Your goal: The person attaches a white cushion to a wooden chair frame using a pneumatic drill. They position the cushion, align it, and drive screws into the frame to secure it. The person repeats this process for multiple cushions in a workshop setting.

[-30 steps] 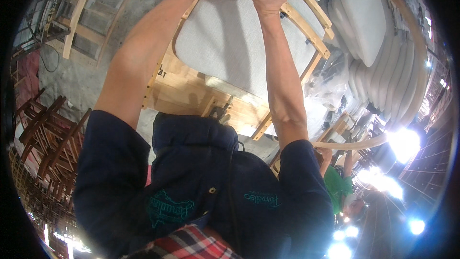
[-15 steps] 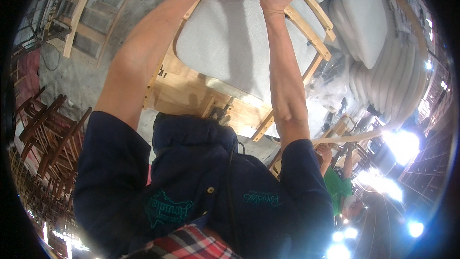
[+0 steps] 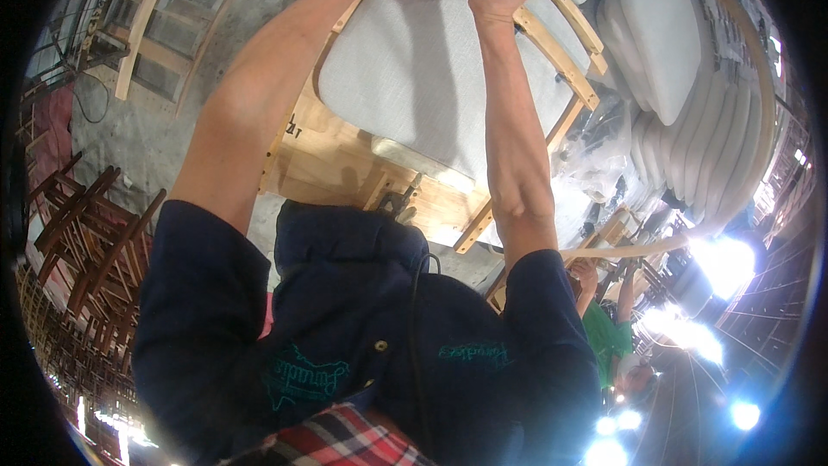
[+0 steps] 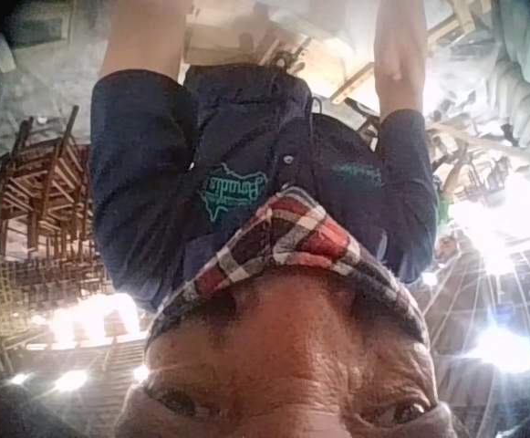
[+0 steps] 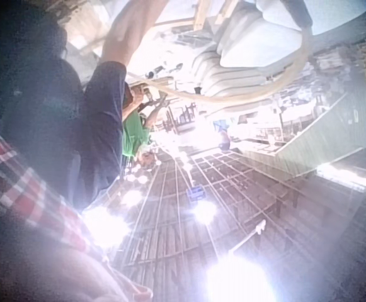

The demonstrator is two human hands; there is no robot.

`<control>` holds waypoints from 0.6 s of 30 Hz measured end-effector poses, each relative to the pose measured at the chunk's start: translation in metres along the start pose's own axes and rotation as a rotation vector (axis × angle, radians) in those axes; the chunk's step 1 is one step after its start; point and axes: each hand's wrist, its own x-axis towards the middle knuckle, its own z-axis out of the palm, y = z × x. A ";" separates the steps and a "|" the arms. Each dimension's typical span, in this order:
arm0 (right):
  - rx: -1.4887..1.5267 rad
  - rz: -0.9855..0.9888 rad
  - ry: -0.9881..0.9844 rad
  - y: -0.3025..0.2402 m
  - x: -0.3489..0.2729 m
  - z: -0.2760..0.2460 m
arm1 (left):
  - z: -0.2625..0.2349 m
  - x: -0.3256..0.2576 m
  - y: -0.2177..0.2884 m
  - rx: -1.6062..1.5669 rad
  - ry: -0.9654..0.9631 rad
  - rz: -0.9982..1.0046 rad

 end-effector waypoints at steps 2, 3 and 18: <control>-0.011 -0.051 -0.028 0.003 0.001 0.000 | 0.000 0.000 0.001 0.003 0.002 -0.001; -0.016 -0.076 -0.043 0.004 0.001 0.000 | 0.000 -0.001 0.001 0.005 0.003 -0.002; -0.241 -0.190 -0.056 0.008 0.003 -0.005 | 0.005 -0.003 -0.004 0.038 0.070 0.061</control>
